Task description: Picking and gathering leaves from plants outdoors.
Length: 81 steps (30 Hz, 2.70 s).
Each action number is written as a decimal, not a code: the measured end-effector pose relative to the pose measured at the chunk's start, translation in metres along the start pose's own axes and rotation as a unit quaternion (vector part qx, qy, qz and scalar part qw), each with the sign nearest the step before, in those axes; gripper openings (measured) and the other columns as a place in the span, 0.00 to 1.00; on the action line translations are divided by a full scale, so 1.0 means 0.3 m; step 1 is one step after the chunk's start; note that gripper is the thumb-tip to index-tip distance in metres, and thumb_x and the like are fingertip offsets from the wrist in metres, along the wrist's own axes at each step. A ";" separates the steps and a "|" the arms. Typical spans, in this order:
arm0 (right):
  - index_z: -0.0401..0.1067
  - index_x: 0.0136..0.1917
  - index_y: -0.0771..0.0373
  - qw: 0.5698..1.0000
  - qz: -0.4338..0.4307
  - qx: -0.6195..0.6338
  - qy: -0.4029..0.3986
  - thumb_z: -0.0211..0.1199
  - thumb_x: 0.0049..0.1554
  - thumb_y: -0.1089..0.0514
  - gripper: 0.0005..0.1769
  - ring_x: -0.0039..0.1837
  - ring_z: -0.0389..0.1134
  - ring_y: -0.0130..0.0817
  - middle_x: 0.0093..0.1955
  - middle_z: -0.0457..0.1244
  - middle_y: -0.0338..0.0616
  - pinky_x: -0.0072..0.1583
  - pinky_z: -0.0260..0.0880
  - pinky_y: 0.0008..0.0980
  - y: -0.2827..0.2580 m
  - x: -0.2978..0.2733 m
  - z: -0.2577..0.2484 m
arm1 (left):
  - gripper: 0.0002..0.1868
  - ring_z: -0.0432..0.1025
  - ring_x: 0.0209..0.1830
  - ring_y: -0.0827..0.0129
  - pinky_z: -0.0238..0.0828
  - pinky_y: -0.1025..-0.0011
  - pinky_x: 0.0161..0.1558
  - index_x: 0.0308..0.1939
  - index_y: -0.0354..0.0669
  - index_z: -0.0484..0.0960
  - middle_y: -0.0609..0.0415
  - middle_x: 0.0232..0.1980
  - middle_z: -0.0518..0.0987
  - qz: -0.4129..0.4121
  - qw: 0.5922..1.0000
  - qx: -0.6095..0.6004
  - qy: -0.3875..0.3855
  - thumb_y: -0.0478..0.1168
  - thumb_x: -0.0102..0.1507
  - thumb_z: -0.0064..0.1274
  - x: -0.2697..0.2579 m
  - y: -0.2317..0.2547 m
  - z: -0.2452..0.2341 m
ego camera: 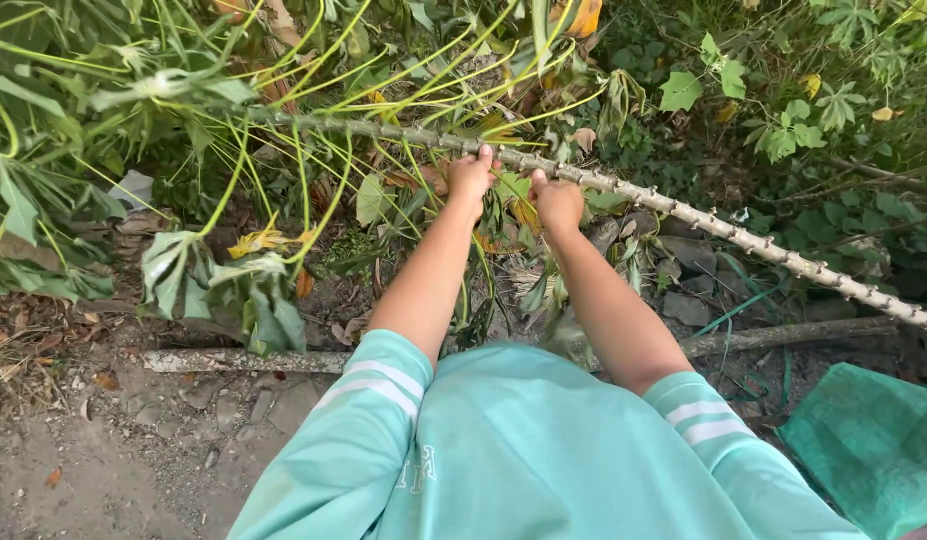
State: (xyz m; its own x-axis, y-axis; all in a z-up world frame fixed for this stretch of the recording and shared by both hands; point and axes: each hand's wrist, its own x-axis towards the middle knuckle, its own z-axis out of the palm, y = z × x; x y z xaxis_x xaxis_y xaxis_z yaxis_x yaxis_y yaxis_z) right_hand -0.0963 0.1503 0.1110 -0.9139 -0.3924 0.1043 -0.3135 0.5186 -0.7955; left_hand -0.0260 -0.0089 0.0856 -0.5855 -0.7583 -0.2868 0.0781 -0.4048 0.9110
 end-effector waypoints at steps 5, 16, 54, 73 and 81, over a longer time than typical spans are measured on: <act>0.80 0.39 0.61 0.998 -0.021 0.015 -0.052 0.62 0.65 0.41 0.23 0.40 0.67 0.52 0.32 0.65 0.53 0.47 0.67 0.49 -0.092 -0.132 -0.066 | 0.20 0.71 0.27 0.71 0.69 0.70 0.34 0.35 0.34 0.85 0.53 0.34 0.83 0.003 0.999 0.020 0.041 0.50 0.69 0.55 -0.005 -0.014 -0.001; 0.69 0.54 0.63 0.964 -0.244 0.044 -0.099 0.53 0.67 0.49 0.15 0.49 0.71 0.58 0.46 0.69 0.60 0.51 0.72 0.50 -0.236 -0.186 -0.005 | 0.17 0.70 0.23 0.67 0.71 0.63 0.28 0.34 0.34 0.80 0.52 0.31 0.81 -0.056 0.998 -0.027 -0.011 0.47 0.67 0.57 -0.043 0.054 -0.002; 0.77 0.48 0.58 0.756 -0.411 -0.430 -0.272 0.54 0.66 0.38 0.23 0.49 0.73 0.48 0.46 0.71 0.51 0.52 0.73 0.46 -0.461 -0.082 -0.070 | 0.41 0.75 0.58 0.48 0.72 0.50 0.58 0.67 0.45 0.67 0.34 0.60 0.76 -0.144 0.985 -0.092 -0.014 0.73 0.67 0.30 -0.162 -0.029 -0.202; 0.81 0.49 0.55 0.762 -0.480 -0.110 -0.421 0.65 0.56 0.54 0.09 0.50 0.73 0.44 0.48 0.71 0.44 0.55 0.72 0.41 -0.318 0.181 0.087 | 0.23 0.80 0.46 0.52 0.80 0.56 0.53 0.58 0.35 0.72 0.39 0.50 0.81 -0.083 0.985 -0.132 -0.072 0.51 0.72 0.38 -0.081 -0.139 -0.219; 0.79 0.53 0.57 0.751 -0.437 -0.098 -0.485 0.65 0.59 0.54 0.10 0.54 0.71 0.41 0.52 0.71 0.46 0.59 0.70 0.39 -0.253 0.223 0.161 | 0.25 0.81 0.46 0.52 0.81 0.56 0.52 0.55 0.33 0.75 0.38 0.46 0.82 -0.057 0.989 -0.113 -0.077 0.53 0.73 0.40 -0.172 -0.098 -0.228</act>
State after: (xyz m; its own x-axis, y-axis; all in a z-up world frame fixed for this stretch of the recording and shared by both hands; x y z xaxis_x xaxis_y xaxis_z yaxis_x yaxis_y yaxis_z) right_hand -0.1214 0.0480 0.1495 0.2514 -0.9676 -0.0243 -0.8026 -0.1944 -0.5640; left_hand 0.0572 0.0071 0.0533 -0.7160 -0.6205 -0.3200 0.1715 -0.6007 0.7809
